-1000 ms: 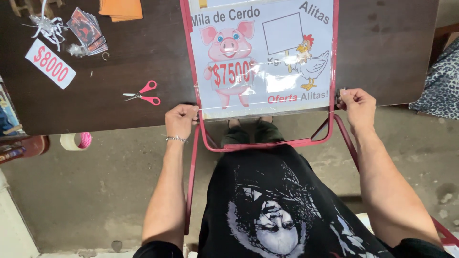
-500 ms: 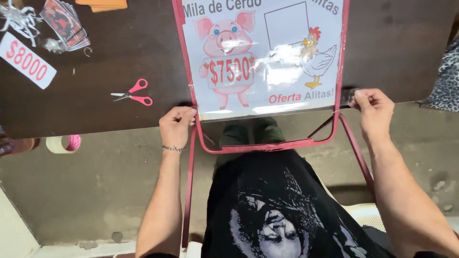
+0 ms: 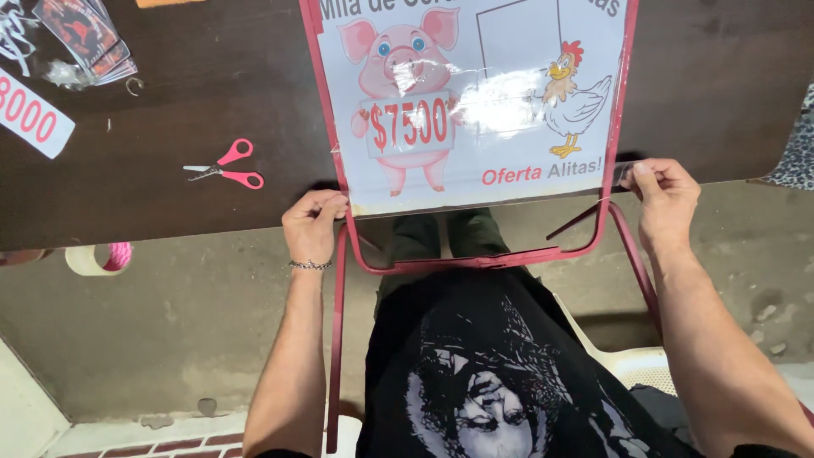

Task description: Applying clear adhesive tape to a printed poster on a table

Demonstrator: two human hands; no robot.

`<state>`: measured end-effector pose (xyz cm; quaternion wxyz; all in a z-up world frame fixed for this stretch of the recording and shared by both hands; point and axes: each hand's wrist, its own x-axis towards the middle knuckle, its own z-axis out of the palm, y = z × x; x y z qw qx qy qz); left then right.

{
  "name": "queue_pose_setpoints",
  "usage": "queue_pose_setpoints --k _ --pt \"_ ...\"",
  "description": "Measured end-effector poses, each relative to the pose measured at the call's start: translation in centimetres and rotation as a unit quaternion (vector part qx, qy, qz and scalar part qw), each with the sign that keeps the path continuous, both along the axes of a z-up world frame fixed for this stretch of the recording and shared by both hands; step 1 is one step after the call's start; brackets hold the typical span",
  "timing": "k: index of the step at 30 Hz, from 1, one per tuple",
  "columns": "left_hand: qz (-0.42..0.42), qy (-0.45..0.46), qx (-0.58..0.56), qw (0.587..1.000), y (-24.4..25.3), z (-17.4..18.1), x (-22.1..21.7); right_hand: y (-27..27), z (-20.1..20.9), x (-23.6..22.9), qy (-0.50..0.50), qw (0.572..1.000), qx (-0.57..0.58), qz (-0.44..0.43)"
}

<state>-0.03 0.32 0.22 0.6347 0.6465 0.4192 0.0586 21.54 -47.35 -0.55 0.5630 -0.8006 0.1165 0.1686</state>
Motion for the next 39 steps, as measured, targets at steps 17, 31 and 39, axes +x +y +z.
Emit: queue_pose_setpoints --k 17,31,39 --pt "-0.001 0.068 -0.033 0.997 0.4 -1.3 0.2 1.7 1.4 0.5 0.023 0.999 -0.023 0.000" --pt "0.013 0.081 -0.051 0.995 0.3 -0.8 1.6 2.0 1.9 1.0 0.036 0.999 -0.018 0.005" --pt "0.029 0.075 -0.060 0.995 0.4 -1.8 1.4 1.4 0.9 1.2 0.037 0.999 -0.018 0.014"
